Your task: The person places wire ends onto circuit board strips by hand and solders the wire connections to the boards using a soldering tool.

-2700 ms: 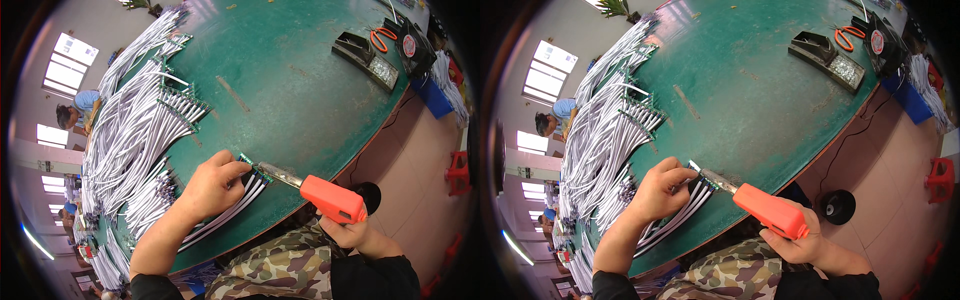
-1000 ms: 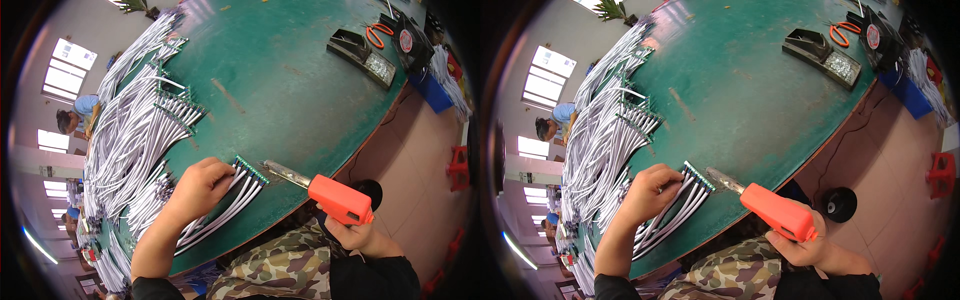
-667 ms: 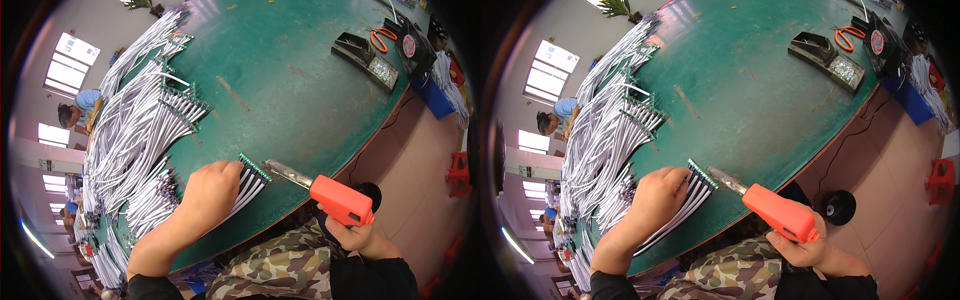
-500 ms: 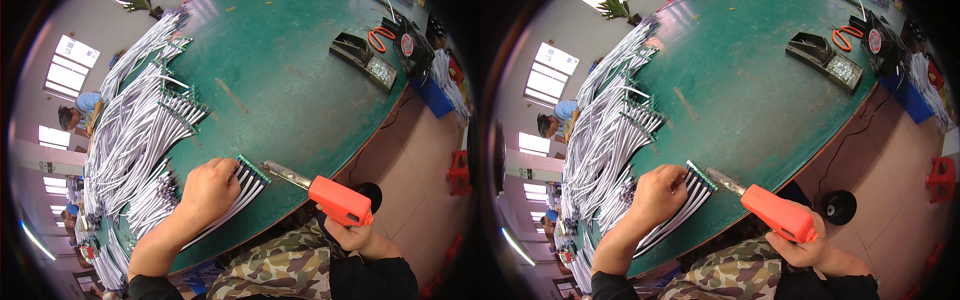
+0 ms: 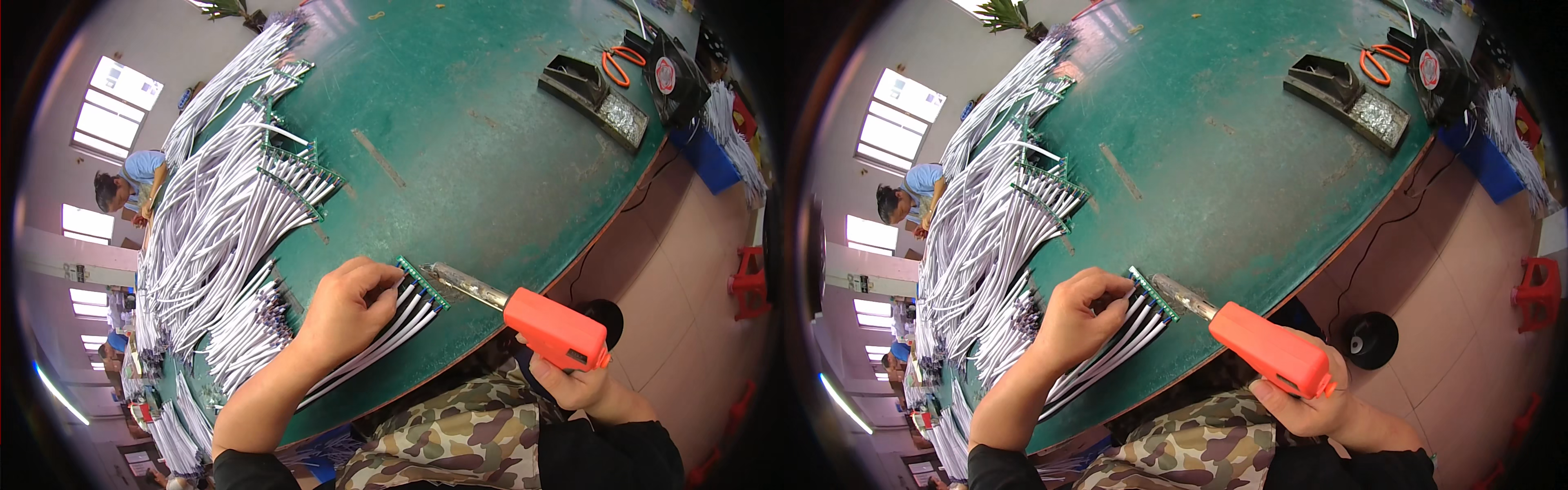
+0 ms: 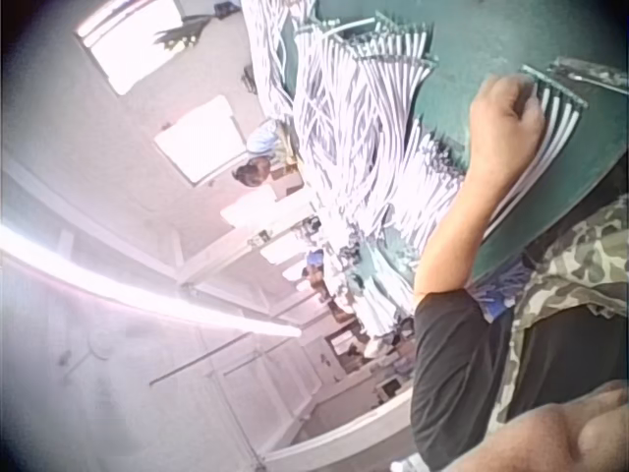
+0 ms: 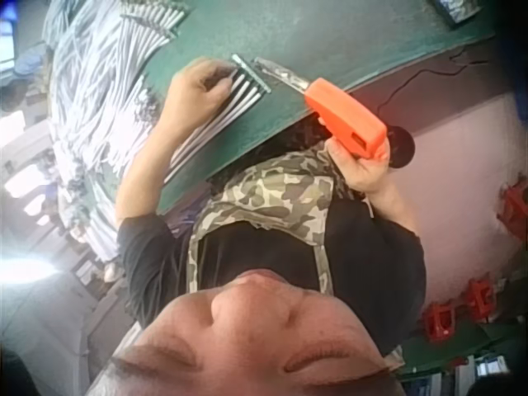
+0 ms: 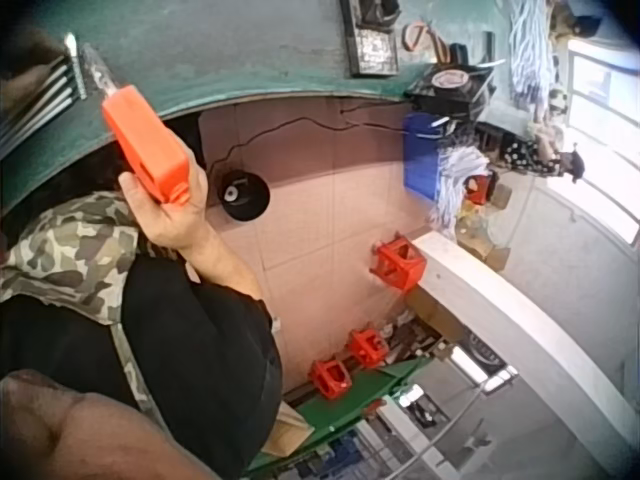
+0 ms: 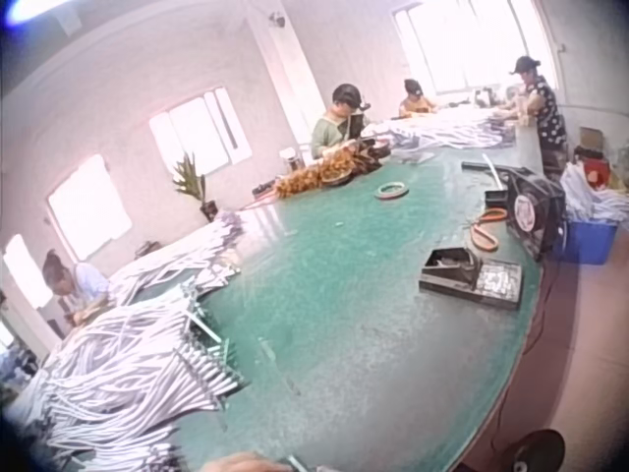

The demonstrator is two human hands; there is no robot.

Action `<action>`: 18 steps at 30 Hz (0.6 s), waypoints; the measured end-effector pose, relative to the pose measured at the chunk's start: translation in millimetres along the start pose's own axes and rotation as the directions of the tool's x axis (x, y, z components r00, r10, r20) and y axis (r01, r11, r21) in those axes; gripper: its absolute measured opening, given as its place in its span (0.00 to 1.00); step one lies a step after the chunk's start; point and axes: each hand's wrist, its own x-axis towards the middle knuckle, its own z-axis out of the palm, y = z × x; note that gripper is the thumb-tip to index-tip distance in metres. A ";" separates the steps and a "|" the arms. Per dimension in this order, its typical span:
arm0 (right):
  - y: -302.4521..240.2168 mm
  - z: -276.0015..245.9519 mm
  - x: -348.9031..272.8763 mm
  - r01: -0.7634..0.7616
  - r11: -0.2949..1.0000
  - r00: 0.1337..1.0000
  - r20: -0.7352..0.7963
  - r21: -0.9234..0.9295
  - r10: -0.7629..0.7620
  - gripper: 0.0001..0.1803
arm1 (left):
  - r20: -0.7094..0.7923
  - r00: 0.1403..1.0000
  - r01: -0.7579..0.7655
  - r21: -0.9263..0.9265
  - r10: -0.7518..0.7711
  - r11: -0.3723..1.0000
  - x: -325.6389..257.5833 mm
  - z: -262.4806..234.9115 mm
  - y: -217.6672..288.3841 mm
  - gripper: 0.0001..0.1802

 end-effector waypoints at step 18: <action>-2.5 3.2 13.1 -0.003 0.999 0.999 0.049 0.032 0.001 0.25 | 0.010 0.975 -0.221 0.200 0.224 0.954 5.6 4.9 -1.6 0.12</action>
